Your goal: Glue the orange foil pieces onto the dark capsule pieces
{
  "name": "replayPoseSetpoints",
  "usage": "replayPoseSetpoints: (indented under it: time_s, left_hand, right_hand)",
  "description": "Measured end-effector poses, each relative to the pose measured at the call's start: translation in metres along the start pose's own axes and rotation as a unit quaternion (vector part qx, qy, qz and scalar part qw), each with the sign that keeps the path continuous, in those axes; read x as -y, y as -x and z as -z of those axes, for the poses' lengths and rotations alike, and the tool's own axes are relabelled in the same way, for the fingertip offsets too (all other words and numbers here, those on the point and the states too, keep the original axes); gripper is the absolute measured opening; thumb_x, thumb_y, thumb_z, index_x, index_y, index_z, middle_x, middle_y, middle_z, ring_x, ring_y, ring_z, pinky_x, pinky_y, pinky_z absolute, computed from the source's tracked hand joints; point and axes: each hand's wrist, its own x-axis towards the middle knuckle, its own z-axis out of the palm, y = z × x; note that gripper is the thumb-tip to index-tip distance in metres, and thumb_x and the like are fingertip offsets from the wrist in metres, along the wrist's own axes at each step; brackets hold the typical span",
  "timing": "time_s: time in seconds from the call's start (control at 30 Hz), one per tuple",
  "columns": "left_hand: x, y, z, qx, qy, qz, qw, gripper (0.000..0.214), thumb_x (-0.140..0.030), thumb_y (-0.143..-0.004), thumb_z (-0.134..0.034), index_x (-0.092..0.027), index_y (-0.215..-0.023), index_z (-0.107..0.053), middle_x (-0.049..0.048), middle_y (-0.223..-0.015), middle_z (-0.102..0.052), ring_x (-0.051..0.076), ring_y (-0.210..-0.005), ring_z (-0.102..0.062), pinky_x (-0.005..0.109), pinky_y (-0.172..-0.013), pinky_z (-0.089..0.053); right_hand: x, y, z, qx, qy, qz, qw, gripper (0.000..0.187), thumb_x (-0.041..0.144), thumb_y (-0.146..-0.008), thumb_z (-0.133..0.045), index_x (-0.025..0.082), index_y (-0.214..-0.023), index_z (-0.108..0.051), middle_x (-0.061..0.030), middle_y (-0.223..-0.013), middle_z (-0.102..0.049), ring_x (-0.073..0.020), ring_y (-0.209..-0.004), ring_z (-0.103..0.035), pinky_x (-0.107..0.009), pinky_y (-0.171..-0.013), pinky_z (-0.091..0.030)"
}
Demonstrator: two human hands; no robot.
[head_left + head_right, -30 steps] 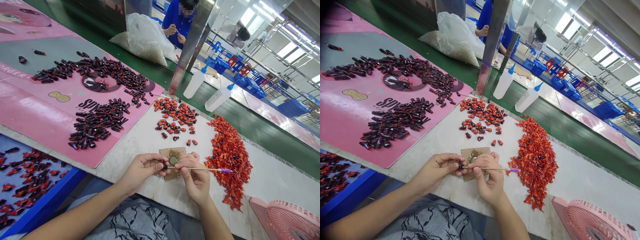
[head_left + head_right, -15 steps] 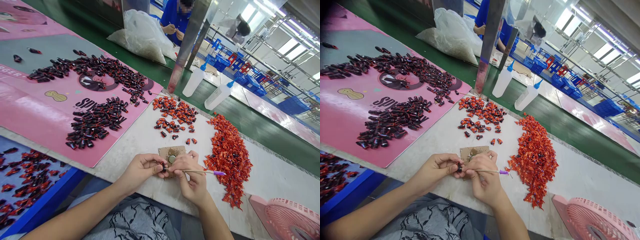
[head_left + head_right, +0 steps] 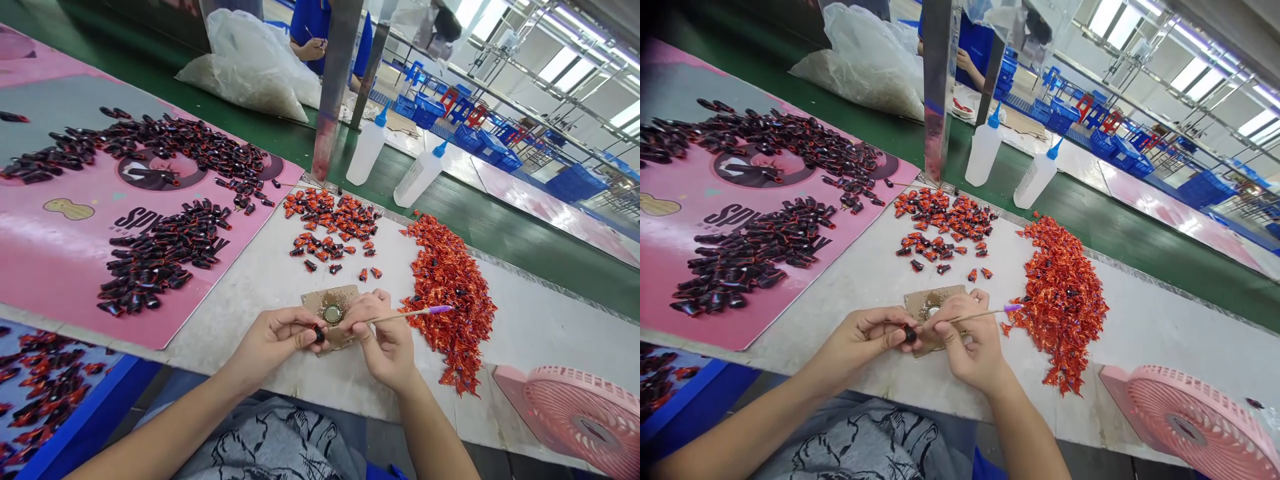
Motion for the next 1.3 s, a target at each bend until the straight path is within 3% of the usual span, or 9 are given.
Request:
replayPoseSetpoints:
  time_s: [0.13,0.23,0.33,0.6,0.83,1.03,1.3]
  left_hand:
    - [0.002,0.001,0.001,-0.019,-0.010,-0.005,1.000,0.027,-0.037,-0.059,-0.092,-0.018,-0.073,-0.080,0.0042,-0.070,-0.076,0.013,-0.058,-0.070,0.017,-0.058,-0.057]
    - [0.002,0.002,0.001,-0.031,-0.009,-0.012,0.999,0.029,-0.039,-0.058,-0.092,-0.018,-0.075,-0.081,0.0040,-0.071,-0.077,0.013,-0.060,-0.070,0.017,-0.060,-0.058]
    - [0.002,0.002,0.001,-0.039,-0.004,-0.010,0.999,0.031,-0.040,-0.057,-0.093,-0.019,-0.076,-0.081,0.0043,-0.070,-0.077,0.013,-0.060,-0.070,0.017,-0.061,-0.058]
    - [0.000,0.002,-0.001,-0.049,0.000,0.006,0.999,0.033,-0.036,-0.054,-0.094,-0.016,-0.075,-0.078,0.0057,-0.071,-0.078,0.015,-0.060,-0.072,0.019,-0.060,-0.058]
    - [0.000,0.003,-0.001,-0.049,-0.032,0.013,0.998,0.030,-0.031,-0.055,-0.092,-0.015,-0.076,-0.076,0.0053,-0.067,-0.076,0.017,-0.060,-0.071,0.024,-0.062,-0.059]
    - [0.000,0.003,0.000,-0.040,-0.059,0.010,0.997,0.031,-0.032,-0.058,-0.090,-0.015,-0.079,-0.075,0.0069,-0.070,-0.077,0.020,-0.062,-0.072,0.029,-0.065,-0.060]
    - [0.002,0.003,0.000,-0.040,-0.035,0.010,0.999,0.030,-0.033,-0.058,-0.091,-0.015,-0.077,-0.076,0.0069,-0.073,-0.077,0.018,-0.063,-0.071,0.026,-0.063,-0.060]
  right_hand:
    - [-0.007,0.003,0.002,-0.009,0.128,-0.031,0.991,0.022,0.014,-0.095,-0.046,0.019,-0.081,-0.063,-0.0019,-0.072,-0.069,-0.0179,-0.072,-0.062,-0.037,-0.075,-0.035]
    - [-0.014,0.006,0.000,0.060,0.208,-0.055,0.975,0.022,0.010,-0.092,-0.047,0.018,-0.078,-0.062,-0.0033,-0.077,-0.072,-0.0188,-0.076,-0.063,-0.040,-0.080,-0.033]
    - [-0.016,0.007,-0.001,0.110,0.204,-0.069,0.970,0.023,0.009,-0.092,-0.046,0.018,-0.078,-0.062,-0.0034,-0.080,-0.073,-0.0190,-0.080,-0.064,-0.042,-0.084,-0.032]
    - [-0.003,0.003,-0.003,-0.026,0.088,-0.022,0.996,0.023,0.013,-0.095,-0.045,0.020,-0.081,-0.062,-0.0002,-0.070,-0.068,-0.0168,-0.072,-0.063,-0.037,-0.076,-0.037]
    - [-0.001,0.004,-0.011,0.012,0.031,-0.014,0.999,0.025,0.019,-0.098,-0.044,0.020,-0.085,-0.065,-0.0049,-0.076,-0.072,-0.0202,-0.078,-0.064,-0.038,-0.077,-0.047]
    - [0.000,0.003,-0.011,-0.007,0.008,-0.009,1.000,0.025,0.022,-0.099,-0.045,0.020,-0.086,-0.066,-0.0043,-0.073,-0.070,-0.0198,-0.076,-0.064,-0.038,-0.075,-0.048]
    - [0.000,0.005,0.013,-0.160,0.022,0.010,0.987,0.017,0.030,-0.097,-0.054,0.025,-0.095,-0.071,-0.0044,-0.081,-0.072,-0.0217,-0.077,-0.066,-0.041,-0.074,-0.048]
